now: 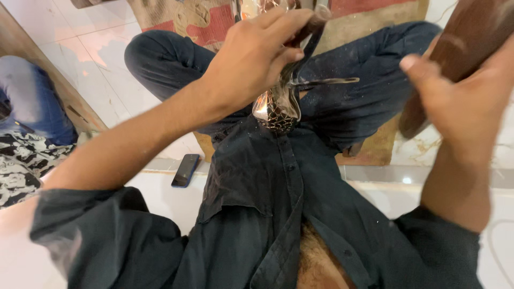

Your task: The person sits cross-legged on the floor and repeatedly hammers a silver-colored metal object with a wooden mallet. They hold the object steady with their left hand while striking it with the right hand, occasionally rotating the object to work on different areas.

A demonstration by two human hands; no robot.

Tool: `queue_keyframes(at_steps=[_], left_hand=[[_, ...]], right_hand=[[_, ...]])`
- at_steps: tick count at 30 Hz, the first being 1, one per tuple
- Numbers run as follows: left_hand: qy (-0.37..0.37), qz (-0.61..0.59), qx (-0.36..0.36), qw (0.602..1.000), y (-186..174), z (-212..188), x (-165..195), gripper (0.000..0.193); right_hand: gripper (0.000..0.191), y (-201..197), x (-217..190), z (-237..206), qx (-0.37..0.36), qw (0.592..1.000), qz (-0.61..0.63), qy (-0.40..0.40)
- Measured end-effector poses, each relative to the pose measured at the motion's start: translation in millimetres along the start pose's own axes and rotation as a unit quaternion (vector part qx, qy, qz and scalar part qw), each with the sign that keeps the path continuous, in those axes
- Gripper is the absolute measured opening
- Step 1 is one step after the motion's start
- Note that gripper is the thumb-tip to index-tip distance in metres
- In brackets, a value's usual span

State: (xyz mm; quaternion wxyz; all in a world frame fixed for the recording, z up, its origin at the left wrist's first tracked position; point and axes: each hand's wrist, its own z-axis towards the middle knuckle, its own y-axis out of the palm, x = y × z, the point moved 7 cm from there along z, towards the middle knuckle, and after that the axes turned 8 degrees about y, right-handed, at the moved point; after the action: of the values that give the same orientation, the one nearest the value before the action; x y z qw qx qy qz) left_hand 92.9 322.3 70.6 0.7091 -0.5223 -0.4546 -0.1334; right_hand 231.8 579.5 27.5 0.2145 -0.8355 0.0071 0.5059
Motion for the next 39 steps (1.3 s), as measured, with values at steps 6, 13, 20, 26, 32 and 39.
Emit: queue_keyframes(at_steps=[6,13,20,26,32,39], left_hand=[[-0.052,0.008,0.048,0.997,-2,-15,-2,0.043],[-0.129,-0.034,0.225,0.965,-1,-39,-4,0.031],[-0.211,-0.064,0.325,0.92,28,-67,-3,0.042],[-0.197,-0.087,0.383,0.898,42,-77,-5,0.032],[-0.156,-0.07,0.421,0.891,45,-81,-3,0.044],[-0.123,0.142,0.283,0.941,37,-73,7,0.026]], right_hand=[[0.035,-2,-32,14,-0.034,0.913,-0.384,-0.136],[0.028,24,-87,14,-0.124,0.877,-0.404,-0.227],[0.034,65,-115,2,-0.119,0.554,-0.692,-0.447],[0.042,45,-137,0,-0.104,0.651,-0.604,-0.448],[0.043,52,-73,-7,-0.198,0.754,-0.512,-0.361],[0.045,64,2,-8,-0.317,0.89,-0.272,-0.185]])
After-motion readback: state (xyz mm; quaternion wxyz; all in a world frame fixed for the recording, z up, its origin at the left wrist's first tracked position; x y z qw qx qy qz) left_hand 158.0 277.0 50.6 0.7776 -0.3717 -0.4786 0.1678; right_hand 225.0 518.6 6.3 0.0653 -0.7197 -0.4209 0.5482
